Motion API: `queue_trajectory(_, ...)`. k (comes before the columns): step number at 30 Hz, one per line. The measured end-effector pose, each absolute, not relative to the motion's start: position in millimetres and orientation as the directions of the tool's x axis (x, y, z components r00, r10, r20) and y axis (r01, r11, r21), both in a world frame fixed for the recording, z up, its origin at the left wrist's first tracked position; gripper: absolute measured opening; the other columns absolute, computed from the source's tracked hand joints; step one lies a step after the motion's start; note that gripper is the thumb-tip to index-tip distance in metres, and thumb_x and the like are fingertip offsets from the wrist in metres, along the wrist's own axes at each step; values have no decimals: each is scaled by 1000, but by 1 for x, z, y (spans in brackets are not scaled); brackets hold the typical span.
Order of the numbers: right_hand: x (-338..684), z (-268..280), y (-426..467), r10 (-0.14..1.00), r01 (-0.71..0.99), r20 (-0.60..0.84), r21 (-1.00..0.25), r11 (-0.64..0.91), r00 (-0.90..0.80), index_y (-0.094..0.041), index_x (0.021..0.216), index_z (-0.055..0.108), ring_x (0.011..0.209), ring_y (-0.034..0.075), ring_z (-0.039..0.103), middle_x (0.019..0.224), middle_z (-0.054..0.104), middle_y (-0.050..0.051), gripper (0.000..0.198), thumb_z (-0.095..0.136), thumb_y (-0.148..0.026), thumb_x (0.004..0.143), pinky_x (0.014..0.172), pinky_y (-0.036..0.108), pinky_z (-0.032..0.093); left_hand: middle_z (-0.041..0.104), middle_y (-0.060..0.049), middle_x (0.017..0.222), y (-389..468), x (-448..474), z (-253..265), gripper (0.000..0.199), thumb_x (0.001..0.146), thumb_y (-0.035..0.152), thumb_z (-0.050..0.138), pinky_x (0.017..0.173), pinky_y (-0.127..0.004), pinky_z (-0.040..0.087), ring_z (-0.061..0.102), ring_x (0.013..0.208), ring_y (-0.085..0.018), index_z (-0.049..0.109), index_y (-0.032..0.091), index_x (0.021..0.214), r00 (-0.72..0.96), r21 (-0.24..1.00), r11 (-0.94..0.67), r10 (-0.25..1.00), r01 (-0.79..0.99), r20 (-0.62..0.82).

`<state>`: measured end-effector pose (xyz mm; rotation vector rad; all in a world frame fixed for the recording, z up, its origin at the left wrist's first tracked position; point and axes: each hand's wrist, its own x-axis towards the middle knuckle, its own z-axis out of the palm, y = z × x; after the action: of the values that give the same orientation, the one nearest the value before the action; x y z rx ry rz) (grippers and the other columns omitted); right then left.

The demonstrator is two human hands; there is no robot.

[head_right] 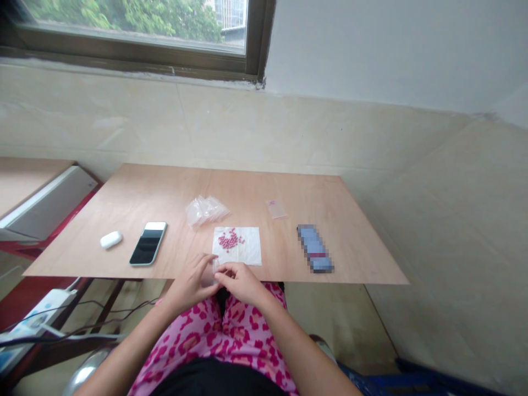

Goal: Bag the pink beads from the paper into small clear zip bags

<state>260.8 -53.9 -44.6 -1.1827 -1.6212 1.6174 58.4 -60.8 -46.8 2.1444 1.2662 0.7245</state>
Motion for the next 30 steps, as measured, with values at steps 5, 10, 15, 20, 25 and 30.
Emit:
queue_trajectory(5,260,-51,-56,857,205,-214,-970,-130,-469,-18,106,73,76,17,60,87,70,3,23,65,-33,91,73,28,47,60,-13,121,-59,56,-44,52,83,28,70,98,-46,49,59,114,-31,54,20,131,443,668,-445,876,596,189)
queue_trajectory(10,259,-36,-60,803,250,-163,-968,-18,-574,-19,95,70,75,16,55,84,64,1,14,66,-31,90,70,26,44,62,-12,115,-61,54,-45,53,80,26,71,94,-46,49,60,109,-32,55,20,129,500,658,-456,855,599,138)
queue_trajectory(15,258,-34,-64,788,303,-147,-952,53,-598,-19,84,64,71,14,49,78,57,-1,16,69,-33,89,64,24,39,64,-11,111,-64,53,-44,48,85,32,70,88,-40,51,62,103,-29,55,22,129,523,695,-426,848,579,83)
queue_trajectory(20,257,-43,-66,773,324,-171,-945,48,-611,-18,90,68,74,15,53,83,61,0,18,71,-36,89,65,25,42,66,-9,106,-66,55,-45,44,88,37,70,80,-35,52,65,95,-27,57,23,127,513,716,-400,856,572,68)
queue_trajectory(25,263,-41,-63,768,298,-169,-954,30,-618,-20,102,71,81,18,60,93,68,2,22,71,-38,89,73,27,48,68,-9,104,-63,50,-47,43,86,39,70,74,-34,53,67,87,-25,59,22,125,478,718,-373,876,588,64)
queue_trajectory(30,273,-48,-39,949,437,-88,-898,57,-304,-20,112,72,84,19,65,104,73,7,24,58,-34,97,79,31,51,70,-10,106,-53,42,-50,39,91,42,65,82,-38,54,68,96,-28,62,19,122,378,691,-323,923,647,78)
